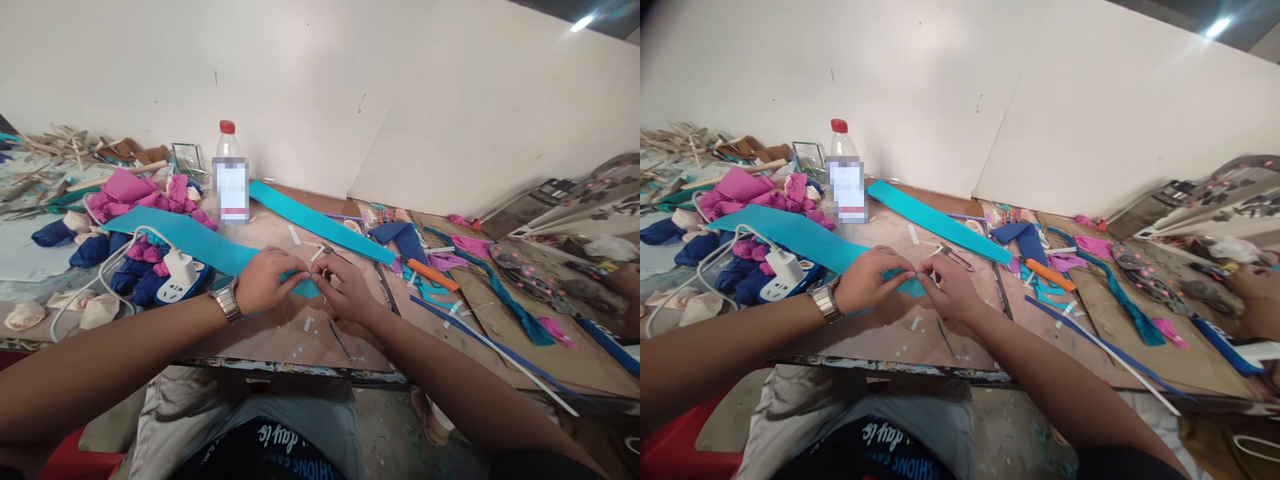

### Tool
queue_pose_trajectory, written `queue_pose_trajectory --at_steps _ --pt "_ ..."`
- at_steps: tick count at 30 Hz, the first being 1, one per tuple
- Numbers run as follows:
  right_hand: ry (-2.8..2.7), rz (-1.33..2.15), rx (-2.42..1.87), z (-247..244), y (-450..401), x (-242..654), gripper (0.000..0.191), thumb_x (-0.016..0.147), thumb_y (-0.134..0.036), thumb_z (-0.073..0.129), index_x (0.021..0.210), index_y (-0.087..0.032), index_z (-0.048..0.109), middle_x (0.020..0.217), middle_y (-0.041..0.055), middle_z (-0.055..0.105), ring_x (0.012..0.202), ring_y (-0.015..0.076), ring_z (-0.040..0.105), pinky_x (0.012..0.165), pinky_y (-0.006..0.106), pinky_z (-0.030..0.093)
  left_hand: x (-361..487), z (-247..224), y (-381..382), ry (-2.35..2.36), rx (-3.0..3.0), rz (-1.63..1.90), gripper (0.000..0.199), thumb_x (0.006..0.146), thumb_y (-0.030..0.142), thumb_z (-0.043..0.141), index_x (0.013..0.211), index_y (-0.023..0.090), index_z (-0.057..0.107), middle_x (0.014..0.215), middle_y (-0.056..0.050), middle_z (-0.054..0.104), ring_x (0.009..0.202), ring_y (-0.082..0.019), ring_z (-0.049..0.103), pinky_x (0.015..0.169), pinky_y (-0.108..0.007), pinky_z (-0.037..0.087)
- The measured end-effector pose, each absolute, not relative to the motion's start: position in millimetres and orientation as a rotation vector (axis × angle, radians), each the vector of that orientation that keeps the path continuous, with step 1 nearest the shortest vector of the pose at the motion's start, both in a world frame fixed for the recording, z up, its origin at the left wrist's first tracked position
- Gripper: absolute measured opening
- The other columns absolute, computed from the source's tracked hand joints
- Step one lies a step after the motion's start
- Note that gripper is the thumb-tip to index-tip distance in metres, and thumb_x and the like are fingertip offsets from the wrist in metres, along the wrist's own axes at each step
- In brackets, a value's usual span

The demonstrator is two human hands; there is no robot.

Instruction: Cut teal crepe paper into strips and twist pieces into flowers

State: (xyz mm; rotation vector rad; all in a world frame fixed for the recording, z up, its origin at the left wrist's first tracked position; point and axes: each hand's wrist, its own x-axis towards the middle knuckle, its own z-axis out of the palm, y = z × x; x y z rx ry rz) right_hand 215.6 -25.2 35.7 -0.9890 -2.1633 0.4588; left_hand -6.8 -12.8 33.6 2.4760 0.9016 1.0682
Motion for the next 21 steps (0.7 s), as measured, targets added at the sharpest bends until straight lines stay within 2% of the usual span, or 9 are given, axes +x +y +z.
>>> queue_pose_trajectory --at_steps 9,15,21 --pt "-2.044 0.724 -1.058 32.1 -25.1 209.8 0.019 0.098 -0.033 0.054 0.085 -0.02 0.06 0.079 0.001 0.06 0.071 0.015 0.052 0.063 0.028 0.04 -3.8 34.5 -14.0 0.918 2.576 1.057 0.022 0.103 0.032 0.058 0.095 0.02 0.074 0.09 -0.005 0.078 0.09 -0.023 0.069 0.088 -0.038 0.046" --pt "-2.095 0.562 -1.076 31.8 -23.8 211.8 0.018 0.096 -0.032 0.059 0.084 -0.02 0.064 0.08 0.0027 0.064 0.073 0.0161 0.054 0.067 0.03 0.041 -5.3 33.0 -10.9 0.923 2.629 1.003 0.022 0.103 0.032 0.056 0.096 0.019 0.072 0.093 -0.006 0.077 0.092 -0.024 0.068 0.09 -0.04 0.045" --pt "-2.074 0.618 -1.06 29.7 -23.4 211.4 0.018 0.096 -0.03 0.055 0.083 -0.021 0.061 0.079 0.0019 0.062 0.072 0.0158 0.054 0.066 0.03 0.041 -4.3 33.1 -12.9 0.88 2.557 1.002 0.018 0.102 0.029 0.057 0.1 0.02 0.072 0.098 -0.005 0.078 0.098 -0.024 0.068 0.092 -0.04 0.046"
